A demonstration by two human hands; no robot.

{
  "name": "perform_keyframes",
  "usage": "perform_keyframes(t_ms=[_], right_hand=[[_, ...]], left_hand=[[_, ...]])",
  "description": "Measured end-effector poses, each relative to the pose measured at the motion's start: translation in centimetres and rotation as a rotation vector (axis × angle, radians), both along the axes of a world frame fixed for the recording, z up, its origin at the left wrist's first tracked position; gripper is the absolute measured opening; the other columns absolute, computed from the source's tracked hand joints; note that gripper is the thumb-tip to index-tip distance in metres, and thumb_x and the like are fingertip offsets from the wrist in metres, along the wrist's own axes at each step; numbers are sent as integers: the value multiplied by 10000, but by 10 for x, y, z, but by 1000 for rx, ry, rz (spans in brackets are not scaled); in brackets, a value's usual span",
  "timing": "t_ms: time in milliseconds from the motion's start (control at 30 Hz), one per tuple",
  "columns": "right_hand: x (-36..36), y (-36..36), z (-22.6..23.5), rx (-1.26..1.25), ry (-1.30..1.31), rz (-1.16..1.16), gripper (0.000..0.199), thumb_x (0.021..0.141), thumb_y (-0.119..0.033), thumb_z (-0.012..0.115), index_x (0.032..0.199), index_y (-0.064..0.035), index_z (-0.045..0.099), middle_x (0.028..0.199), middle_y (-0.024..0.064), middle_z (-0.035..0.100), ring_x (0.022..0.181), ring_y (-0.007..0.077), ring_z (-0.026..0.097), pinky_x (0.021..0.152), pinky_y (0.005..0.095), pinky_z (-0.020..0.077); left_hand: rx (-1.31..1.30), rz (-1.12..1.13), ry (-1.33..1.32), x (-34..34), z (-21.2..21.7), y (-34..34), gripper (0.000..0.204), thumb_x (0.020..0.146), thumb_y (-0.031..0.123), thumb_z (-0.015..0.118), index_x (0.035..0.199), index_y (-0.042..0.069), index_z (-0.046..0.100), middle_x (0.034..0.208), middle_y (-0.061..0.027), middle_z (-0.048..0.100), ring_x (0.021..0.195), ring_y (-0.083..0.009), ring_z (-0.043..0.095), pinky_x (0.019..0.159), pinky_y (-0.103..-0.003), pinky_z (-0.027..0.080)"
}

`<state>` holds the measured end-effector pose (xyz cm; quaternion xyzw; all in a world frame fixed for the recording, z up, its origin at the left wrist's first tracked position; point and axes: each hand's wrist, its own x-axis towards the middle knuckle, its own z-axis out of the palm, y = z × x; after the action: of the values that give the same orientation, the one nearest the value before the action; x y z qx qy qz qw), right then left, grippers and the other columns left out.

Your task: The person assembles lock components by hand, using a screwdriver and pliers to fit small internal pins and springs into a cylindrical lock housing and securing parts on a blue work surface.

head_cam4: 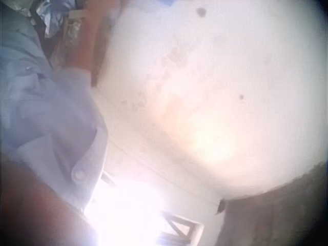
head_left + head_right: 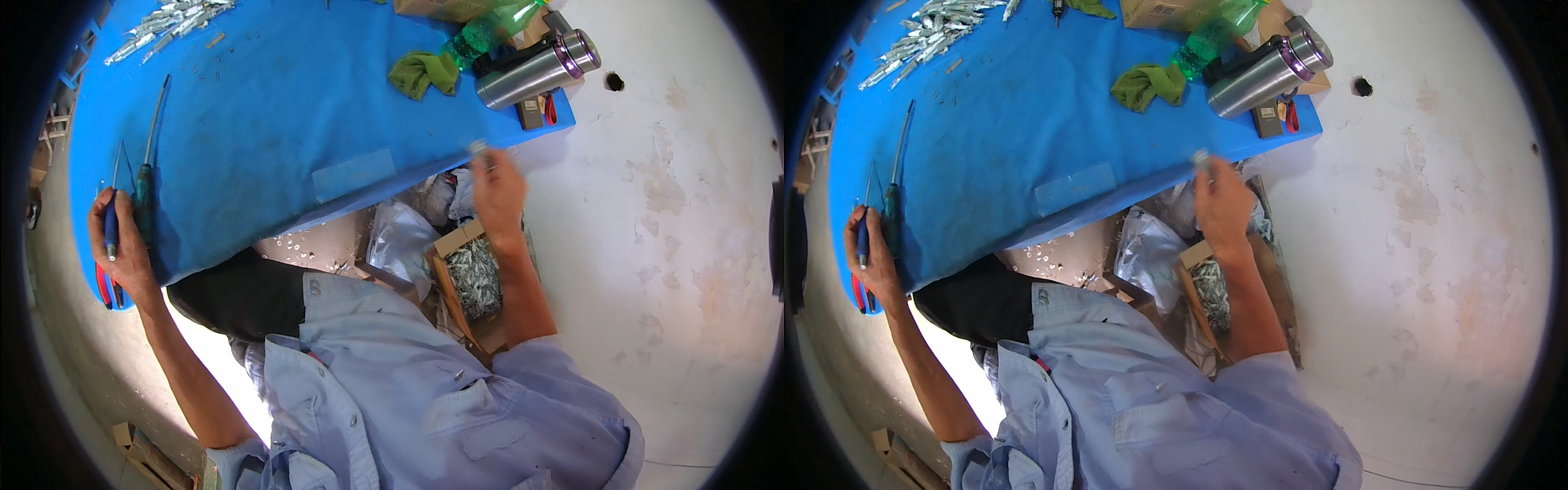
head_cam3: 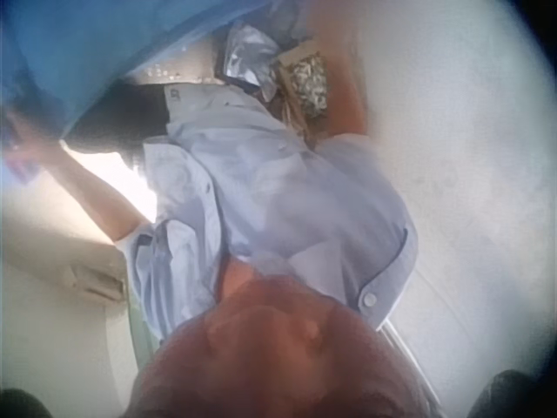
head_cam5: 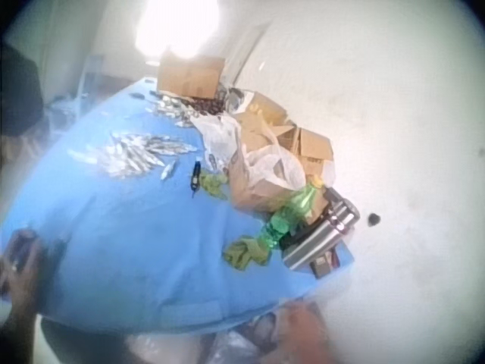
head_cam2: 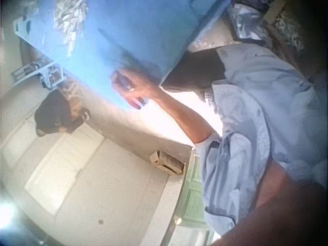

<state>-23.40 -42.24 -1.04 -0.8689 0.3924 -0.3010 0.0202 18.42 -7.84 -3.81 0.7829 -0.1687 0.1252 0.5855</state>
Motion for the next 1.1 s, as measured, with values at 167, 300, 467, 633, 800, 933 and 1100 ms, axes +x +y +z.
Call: perform_keyframes(t_ms=[167, 300, 467, 633, 800, 933, 1100], right_hand=[[3, 12, 24, 215, -131, -139, 223, 934, -249, 740, 1080, -84, 708, 742, 155, 702, 635, 313, 691, 623, 437, 535], [17, 4, 26, 118, -62, -62, 219, 932, -246, 745, 1060, -73, 703, 724, 149, 697, 621, 307, 678, 606, 423, 527], [8, -2, 24, 71, -93, -142, 240, 927, -250, 751, 1065, -60, 703, 808, 161, 721, 647, 318, 687, 631, 431, 534], [12, 1, 15, 160, -6, -109, 252, 924, -240, 756, 1082, -49, 713, 817, 143, 728, 654, 299, 686, 629, 424, 534], [13, 4, 14, 189, -140, -224, 274, 914, -260, 759, 1081, -47, 714, 854, 145, 743, 681, 295, 705, 659, 418, 543], [0, -8, 2, 189, 34, -94, 262, 918, -254, 762, 1074, -47, 718, 842, 135, 740, 656, 274, 689, 621, 390, 535], [3, -8, 11, 198, 23, -94, 244, 921, -252, 760, 1059, -54, 721, 837, 133, 740, 643, 265, 685, 631, 378, 536]], left_hand=[[31, 18, 2, 1, -2, 1, 291, 966, 236, 771, 1184, 46, 732, 1189, -69, 697, 1112, -191, 635, 1031, -338, 482], [3, -2, -17, 2, -8, 2, 281, 970, 219, 763, 1183, 38, 728, 1170, -68, 696, 1097, -181, 630, 1006, -330, 490], [68, 43, 3, -9, 9, -8, 244, 981, 177, 744, 1163, 15, 720, 1154, -74, 687, 1066, -174, 626, 987, -319, 501], [-3, -11, -11, 2, -8, 1, 278, 976, 213, 762, 1207, 60, 734, 1226, -76, 693, 1124, -196, 637, 1013, -328, 503], [7, 13, 41, 0, -5, -1, 278, 974, 215, 765, 1203, 61, 736, 1223, -76, 695, 1129, -188, 635, 1011, -327, 505], [25, 1, -3, 3, -6, 3, 285, 972, 223, 765, 1201, 55, 735, 1212, -73, 693, 1132, -184, 632, 1013, -330, 497], [0, 12, 41, -1, -5, 0, 291, 966, 231, 769, 1196, 55, 735, 1198, -70, 689, 1126, -188, 626, 1035, -342, 476]])
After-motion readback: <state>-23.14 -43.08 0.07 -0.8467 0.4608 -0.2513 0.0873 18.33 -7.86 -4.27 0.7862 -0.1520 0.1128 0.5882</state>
